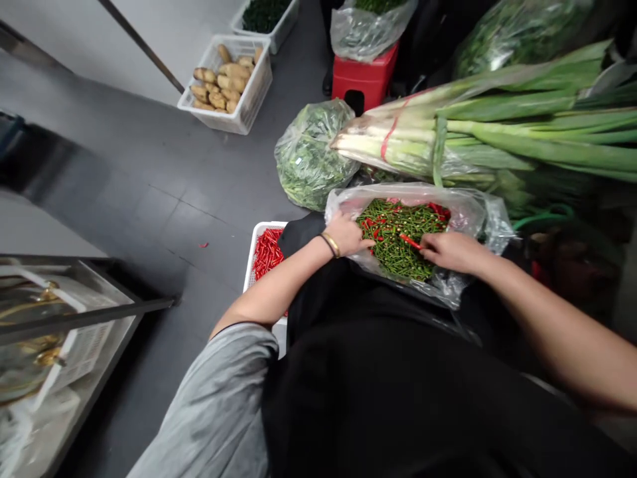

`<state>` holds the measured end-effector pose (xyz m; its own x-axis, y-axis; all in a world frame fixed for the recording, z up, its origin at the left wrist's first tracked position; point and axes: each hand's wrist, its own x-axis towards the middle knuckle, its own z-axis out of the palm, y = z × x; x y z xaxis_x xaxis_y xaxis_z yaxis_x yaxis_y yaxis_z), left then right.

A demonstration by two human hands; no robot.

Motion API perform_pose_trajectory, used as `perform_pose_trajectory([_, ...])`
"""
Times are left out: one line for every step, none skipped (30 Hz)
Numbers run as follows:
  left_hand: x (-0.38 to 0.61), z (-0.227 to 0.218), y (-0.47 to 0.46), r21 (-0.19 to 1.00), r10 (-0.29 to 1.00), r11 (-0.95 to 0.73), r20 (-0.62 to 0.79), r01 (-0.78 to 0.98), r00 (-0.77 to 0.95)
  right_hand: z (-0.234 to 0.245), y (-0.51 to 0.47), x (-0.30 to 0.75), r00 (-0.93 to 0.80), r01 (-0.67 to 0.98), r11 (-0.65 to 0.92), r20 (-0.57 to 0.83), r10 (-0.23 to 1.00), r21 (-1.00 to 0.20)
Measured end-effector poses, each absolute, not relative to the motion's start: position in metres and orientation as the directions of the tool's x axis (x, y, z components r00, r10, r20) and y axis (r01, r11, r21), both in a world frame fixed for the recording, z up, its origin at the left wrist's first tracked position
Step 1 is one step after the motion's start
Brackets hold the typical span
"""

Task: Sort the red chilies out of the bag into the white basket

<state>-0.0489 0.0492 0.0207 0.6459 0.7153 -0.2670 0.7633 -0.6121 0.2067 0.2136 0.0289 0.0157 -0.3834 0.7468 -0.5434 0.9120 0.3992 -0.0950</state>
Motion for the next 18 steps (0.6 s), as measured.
perform_pose_trajectory([-0.059, 0.024, 0.049, 0.192, 0.694, -0.647, -0.252, 0.738, 0.674, 0.018, 0.028, 0.229, -0.382, 0.92, 0.374, -0.503, 0.775, -0.122])
perform_pose_trajectory([-0.068, 0.027, 0.048, 0.186, 0.665, -0.683, -0.243, 0.706, 0.707, 0.019, 0.027, 0.243, -0.376, 0.926, 0.348, -0.456, 0.807, -0.148])
perform_pose_trajectory([-0.076, 0.031, 0.048, 0.187, 0.629, -0.718, -0.239, 0.671, 0.74, 0.02, 0.025, 0.254, -0.365, 0.931, 0.324, -0.402, 0.839, -0.169])
perform_pose_trajectory([-0.082, 0.035, 0.049, 0.195, 0.591, -0.748, -0.236, 0.634, 0.771, 0.019, 0.021, 0.263, -0.352, 0.934, 0.304, -0.345, 0.87, -0.187])
perform_pose_trajectory([-0.087, 0.04, 0.05, 0.208, 0.557, -0.772, -0.231, 0.6, 0.797, 0.018, 0.017, 0.269, -0.345, 0.934, 0.294, -0.292, 0.892, -0.204])
perform_pose_trajectory([-0.091, 0.045, 0.053, 0.222, 0.534, -0.788, -0.217, 0.574, 0.817, 0.016, 0.012, 0.273, -0.349, 0.929, 0.298, -0.251, 0.903, -0.219])
perform_pose_trajectory([-0.092, 0.052, 0.056, 0.232, 0.526, -0.797, -0.189, 0.558, 0.829, 0.013, 0.007, 0.275, -0.363, 0.922, 0.314, -0.224, 0.904, -0.228])
perform_pose_trajectory([-0.091, 0.061, 0.06, 0.236, 0.529, -0.802, -0.148, 0.549, 0.836, 0.01, 0.002, 0.275, -0.384, 0.913, 0.336, -0.212, 0.899, -0.231])
perform_pose_trajectory([-0.086, 0.071, 0.065, 0.235, 0.535, -0.807, -0.094, 0.541, 0.839, 0.006, -0.003, 0.275, -0.41, 0.903, 0.362, -0.216, 0.886, -0.23])
perform_pose_trajectory([-0.078, 0.083, 0.069, 0.231, 0.536, -0.817, -0.033, 0.528, 0.843, 0.003, -0.007, 0.273, -0.435, 0.894, 0.386, -0.226, 0.872, -0.228])
perform_pose_trajectory([-0.065, 0.097, 0.073, 0.227, 0.524, -0.833, 0.032, 0.504, 0.851, 0.0, -0.009, 0.272, -0.452, 0.886, 0.403, -0.238, 0.86, -0.228])
perform_pose_trajectory([-0.05, 0.111, 0.076, 0.222, 0.499, -0.855, 0.098, 0.47, 0.861, -0.002, -0.011, 0.27, -0.461, 0.882, 0.41, -0.245, 0.853, -0.231])
perform_pose_trajectory([-0.031, 0.124, 0.078, 0.217, 0.461, -0.879, 0.157, 0.425, 0.873, -0.003, -0.012, 0.269, -0.465, 0.88, 0.411, -0.247, 0.85, -0.24])
perform_pose_trajectory([-0.012, 0.136, 0.079, 0.211, 0.42, -0.901, 0.209, 0.379, 0.883, -0.003, -0.012, 0.268, -0.467, 0.877, 0.408, -0.245, 0.85, -0.254])
perform_pose_trajectory([0.006, 0.144, 0.079, 0.203, 0.386, -0.917, 0.249, 0.342, 0.888, -0.003, -0.011, 0.268, -0.468, 0.873, 0.405, -0.239, 0.851, -0.271])
perform_pose_trajectory([0.021, 0.149, 0.078, 0.197, 0.357, -0.93, 0.277, 0.31, 0.892, -0.002, -0.01, 0.268, -0.472, 0.869, 0.403, -0.231, 0.851, -0.288])
perform_pose_trajectory([0.03, 0.15, 0.076, 0.193, 0.333, -0.939, 0.292, 0.286, 0.897, -0.001, -0.01, 0.267, -0.477, 0.864, 0.405, -0.227, 0.849, -0.3])
perform_pose_trajectory([0.033, 0.146, 0.074, 0.19, 0.315, -0.945, 0.296, 0.267, 0.902, 0.0, -0.009, 0.267, -0.482, 0.86, 0.407, -0.229, 0.846, -0.307])
